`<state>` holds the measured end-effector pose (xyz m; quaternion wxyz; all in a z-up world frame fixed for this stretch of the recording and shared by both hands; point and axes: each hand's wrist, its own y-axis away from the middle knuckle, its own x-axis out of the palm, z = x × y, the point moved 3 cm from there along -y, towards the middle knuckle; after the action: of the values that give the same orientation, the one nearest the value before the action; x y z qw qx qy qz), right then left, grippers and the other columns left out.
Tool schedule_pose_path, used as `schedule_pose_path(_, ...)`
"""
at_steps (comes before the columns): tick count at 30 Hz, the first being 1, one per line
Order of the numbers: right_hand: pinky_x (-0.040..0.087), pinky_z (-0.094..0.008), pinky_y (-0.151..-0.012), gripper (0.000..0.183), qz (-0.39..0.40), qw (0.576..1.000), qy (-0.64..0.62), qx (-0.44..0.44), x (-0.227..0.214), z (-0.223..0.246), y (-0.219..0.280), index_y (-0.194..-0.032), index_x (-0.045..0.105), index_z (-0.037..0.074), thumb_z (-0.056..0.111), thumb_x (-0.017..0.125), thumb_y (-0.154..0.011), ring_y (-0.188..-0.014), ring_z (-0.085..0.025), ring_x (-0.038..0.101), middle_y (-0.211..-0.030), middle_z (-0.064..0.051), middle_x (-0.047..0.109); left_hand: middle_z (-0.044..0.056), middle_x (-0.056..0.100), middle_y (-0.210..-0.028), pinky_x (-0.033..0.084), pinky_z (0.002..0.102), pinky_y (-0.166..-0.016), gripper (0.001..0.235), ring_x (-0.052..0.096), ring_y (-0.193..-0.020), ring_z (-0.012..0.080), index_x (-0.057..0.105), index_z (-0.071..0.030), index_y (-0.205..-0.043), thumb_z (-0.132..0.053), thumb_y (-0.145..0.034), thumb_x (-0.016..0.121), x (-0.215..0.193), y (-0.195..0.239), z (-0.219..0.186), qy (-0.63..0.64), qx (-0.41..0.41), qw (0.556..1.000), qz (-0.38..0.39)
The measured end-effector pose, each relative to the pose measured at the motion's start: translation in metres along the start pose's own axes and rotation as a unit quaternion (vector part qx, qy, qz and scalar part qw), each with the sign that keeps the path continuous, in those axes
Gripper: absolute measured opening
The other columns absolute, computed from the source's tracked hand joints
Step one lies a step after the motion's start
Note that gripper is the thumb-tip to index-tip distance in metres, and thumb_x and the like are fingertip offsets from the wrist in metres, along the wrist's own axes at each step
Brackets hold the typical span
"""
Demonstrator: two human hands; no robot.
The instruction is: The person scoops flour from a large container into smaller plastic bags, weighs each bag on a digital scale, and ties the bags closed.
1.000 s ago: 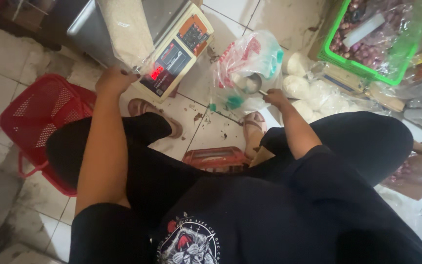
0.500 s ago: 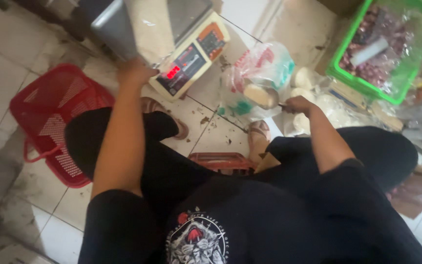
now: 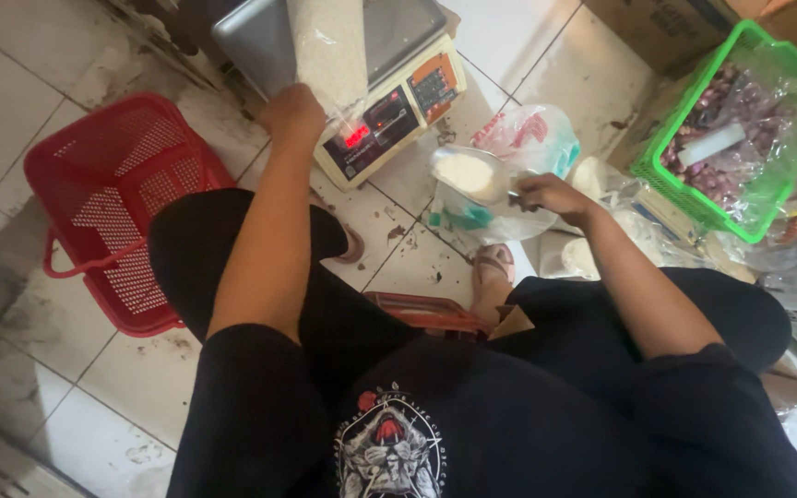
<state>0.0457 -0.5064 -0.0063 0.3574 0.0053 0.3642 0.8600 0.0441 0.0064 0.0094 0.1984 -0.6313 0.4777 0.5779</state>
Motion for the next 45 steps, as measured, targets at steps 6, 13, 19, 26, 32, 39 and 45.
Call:
schedule_pose_path(6,0.048,-0.027,-0.071,0.027,0.012,0.999,0.016,-0.037,0.045,0.075,-0.028,-0.100,0.077,0.003,0.011,0.064,-0.076,-0.079,-0.013,0.061,-0.088,-0.004,0.072,0.017,0.072,-0.116,0.053,0.049,-0.087,0.028,0.068,-0.109,0.0369,0.073,-0.012,-0.108,-0.021,-0.091,0.053,-0.002,-0.004,0.002,0.083,0.020,0.994,-0.062)
schedule_pose_path(13,0.045,-0.025,-0.062,0.025,0.041,0.998,0.009,-0.050,0.068,0.116,-0.044,-0.096,0.075,0.000,0.009,0.065,-0.075,-0.068,-0.011,0.056,-0.078,-0.004,0.067,0.017,0.072,-0.111,0.052,0.051,-0.086,0.026,0.067,-0.105,0.0385,0.072,-0.012,-0.106,-0.025,-0.095,0.051,-0.005,-0.009,-0.006,0.156,0.022,0.982,-0.107)
schedule_pose_path(19,0.036,-0.027,-0.047,0.024,-0.006,1.000,-0.001,-0.012,0.088,0.128,-0.058,-0.096,0.075,0.000,0.007,0.061,-0.077,-0.055,-0.009,0.050,-0.067,-0.003,0.060,0.015,0.073,-0.106,0.051,0.053,-0.082,0.027,0.067,-0.101,0.0391,0.071,-0.012,-0.100,-0.033,-0.098,0.054,-0.005,-0.009,-0.013,0.191,0.061,0.969,-0.147)
schedule_pose_path(26,0.034,-0.028,-0.046,0.024,-0.069,0.998,0.010,-0.012,0.090,0.149,-0.080,-0.104,0.079,0.002,0.014,0.067,-0.086,-0.052,-0.011,0.046,-0.068,-0.004,0.059,0.015,0.072,-0.105,0.051,0.053,-0.082,0.025,0.067,-0.101,0.0390,0.070,-0.010,-0.102,-0.031,-0.098,0.055,-0.010,-0.007,-0.017,0.165,0.086,0.974,-0.127)
schedule_pose_path(32,0.051,-0.028,-0.063,0.025,-0.099,0.983,0.098,-0.116,0.089,0.196,-0.090,-0.102,0.078,-0.001,0.014,0.067,-0.086,-0.068,-0.013,0.064,-0.080,-0.007,0.072,0.015,0.072,-0.103,0.051,0.052,-0.082,0.028,0.068,-0.099,0.0385,0.071,-0.011,-0.100,-0.034,-0.099,0.055,-0.020,-0.002,-0.021,0.172,0.086,0.974,-0.120)
schedule_pose_path(39,0.054,-0.037,-0.070,0.032,-0.120,0.969,0.199,-0.080,0.086,0.252,-0.090,-0.106,0.076,0.001,0.017,0.066,-0.080,-0.072,-0.024,0.069,-0.082,-0.014,0.071,0.017,0.072,-0.100,0.050,0.054,-0.083,0.032,0.067,-0.098,0.0401,0.071,-0.010,-0.101,-0.038,-0.101,0.054,-0.033,-0.016,-0.016,0.182,0.067,0.972,-0.131)
schedule_pose_path(45,0.053,-0.037,-0.070,0.032,-0.146,0.951,0.232,-0.144,0.068,0.254,-0.098,-0.107,0.078,0.003,0.021,0.068,-0.081,-0.073,-0.025,0.070,-0.084,-0.014,0.073,0.015,0.072,-0.099,0.050,0.054,-0.080,0.032,0.067,-0.096,0.0396,0.072,-0.011,-0.096,-0.038,-0.098,0.055,-0.042,-0.018,-0.018,0.188,0.055,0.971,-0.139)
